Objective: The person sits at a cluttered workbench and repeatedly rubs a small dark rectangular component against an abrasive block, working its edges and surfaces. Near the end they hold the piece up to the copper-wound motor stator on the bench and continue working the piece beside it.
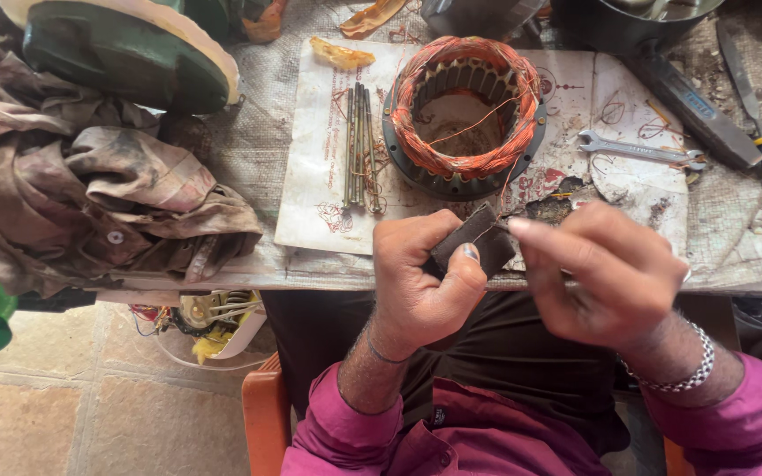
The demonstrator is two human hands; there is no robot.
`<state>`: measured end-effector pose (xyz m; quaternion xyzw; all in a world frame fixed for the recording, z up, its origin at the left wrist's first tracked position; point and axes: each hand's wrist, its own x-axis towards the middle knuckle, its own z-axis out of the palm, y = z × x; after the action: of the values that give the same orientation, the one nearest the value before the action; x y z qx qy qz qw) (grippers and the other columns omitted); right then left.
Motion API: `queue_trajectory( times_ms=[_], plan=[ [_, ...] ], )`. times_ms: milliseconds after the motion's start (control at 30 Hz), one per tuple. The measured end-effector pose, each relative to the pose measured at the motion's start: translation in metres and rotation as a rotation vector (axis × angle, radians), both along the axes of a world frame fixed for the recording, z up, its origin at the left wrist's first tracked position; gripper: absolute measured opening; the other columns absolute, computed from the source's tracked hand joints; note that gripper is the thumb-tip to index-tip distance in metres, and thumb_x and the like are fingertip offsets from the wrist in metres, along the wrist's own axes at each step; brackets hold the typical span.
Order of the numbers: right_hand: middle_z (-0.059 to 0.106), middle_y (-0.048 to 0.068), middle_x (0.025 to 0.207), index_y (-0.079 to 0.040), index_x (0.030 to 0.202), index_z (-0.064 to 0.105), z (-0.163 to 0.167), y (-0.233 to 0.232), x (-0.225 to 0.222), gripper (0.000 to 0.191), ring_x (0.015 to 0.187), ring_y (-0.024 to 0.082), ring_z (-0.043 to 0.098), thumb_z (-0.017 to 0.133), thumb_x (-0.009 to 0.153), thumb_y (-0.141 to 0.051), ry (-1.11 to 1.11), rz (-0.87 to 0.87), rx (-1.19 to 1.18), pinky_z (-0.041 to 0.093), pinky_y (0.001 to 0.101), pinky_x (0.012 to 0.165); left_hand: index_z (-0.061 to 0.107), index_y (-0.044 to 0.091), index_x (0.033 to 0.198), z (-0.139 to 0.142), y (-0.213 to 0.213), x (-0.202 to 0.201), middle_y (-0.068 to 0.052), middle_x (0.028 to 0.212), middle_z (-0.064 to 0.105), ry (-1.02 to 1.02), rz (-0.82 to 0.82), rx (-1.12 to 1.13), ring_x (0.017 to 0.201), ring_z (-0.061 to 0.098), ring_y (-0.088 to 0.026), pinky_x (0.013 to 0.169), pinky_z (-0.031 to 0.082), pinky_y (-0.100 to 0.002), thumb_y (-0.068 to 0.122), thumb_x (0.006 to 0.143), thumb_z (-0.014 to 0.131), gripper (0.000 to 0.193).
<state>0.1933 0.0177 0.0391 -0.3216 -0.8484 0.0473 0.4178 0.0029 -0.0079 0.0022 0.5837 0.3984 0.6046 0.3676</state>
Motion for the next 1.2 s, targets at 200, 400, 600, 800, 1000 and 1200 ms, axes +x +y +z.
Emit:
queue_trajectory(
  times_ms=[200,400,600,800,1000,1200],
  plan=[
    [0.059,0.008,0.074,-0.001,0.113,0.076,-0.0025,0.0027,0.0024,0.032,0.061,0.017,0.056,0.073,0.083,0.012,0.005,0.057,-0.012,0.046,0.0329,0.057,0.056,0.001,0.077,0.0006,0.0009,0.0004,-0.005,0.063,0.051,-0.008,-0.014,-0.001,0.049,0.050,-0.010,0.049,0.041,-0.029,0.011,0.087,0.060,0.014],
    [0.058,0.008,0.073,-0.001,0.111,0.075,-0.0032,0.0024,0.0026,0.030,0.060,0.017,0.056,0.072,0.084,0.012,0.018,0.078,-0.018,0.046,0.0329,0.056,0.055,0.001,0.077,0.0006,0.0007,-0.0003,-0.005,0.062,0.050,-0.001,-0.014,-0.003,0.049,0.050,-0.011,0.050,0.041,-0.029,0.011,0.087,0.060,0.015],
    [0.057,0.007,0.073,-0.001,0.113,0.074,0.0000,0.0013,0.0024,0.031,0.060,0.016,0.056,0.070,0.084,0.009,0.041,0.049,-0.048,0.046,0.0321,0.056,0.055,0.001,0.076,-0.0005,0.0007,0.0005,-0.005,0.062,0.049,0.005,-0.008,-0.002,0.049,0.049,-0.011,0.050,0.040,-0.029,0.011,0.086,0.060,0.015],
    [0.056,0.006,0.074,-0.001,0.113,0.072,0.0017,0.0003,0.0003,0.028,0.060,0.015,0.055,0.073,0.088,0.014,0.062,-0.003,-0.059,0.045,0.0308,0.056,0.054,0.002,0.074,0.0001,0.0005,-0.0005,-0.004,0.060,0.049,0.003,-0.016,-0.024,0.053,0.049,-0.012,0.053,0.040,-0.031,0.012,0.086,0.060,0.016],
    [0.057,0.008,0.077,0.001,0.113,0.072,-0.0006,0.0009,0.0006,0.027,0.063,0.017,0.055,0.074,0.089,0.013,0.046,-0.042,-0.034,0.043,0.0290,0.052,0.054,0.001,0.074,0.0012,0.0006,0.0001,-0.005,0.059,0.049,-0.009,-0.025,-0.044,0.052,0.049,-0.012,0.052,0.040,-0.031,0.011,0.085,0.059,0.016],
    [0.059,0.010,0.082,0.001,0.117,0.072,-0.0009,0.0008,0.0014,0.028,0.063,0.017,0.058,0.072,0.091,0.013,0.011,-0.048,-0.015,0.046,0.0289,0.056,0.055,0.001,0.076,0.0011,0.0007,-0.0005,-0.005,0.062,0.048,0.018,-0.010,-0.015,0.049,0.047,-0.011,0.050,0.040,-0.029,0.011,0.086,0.060,0.015]
  ],
)
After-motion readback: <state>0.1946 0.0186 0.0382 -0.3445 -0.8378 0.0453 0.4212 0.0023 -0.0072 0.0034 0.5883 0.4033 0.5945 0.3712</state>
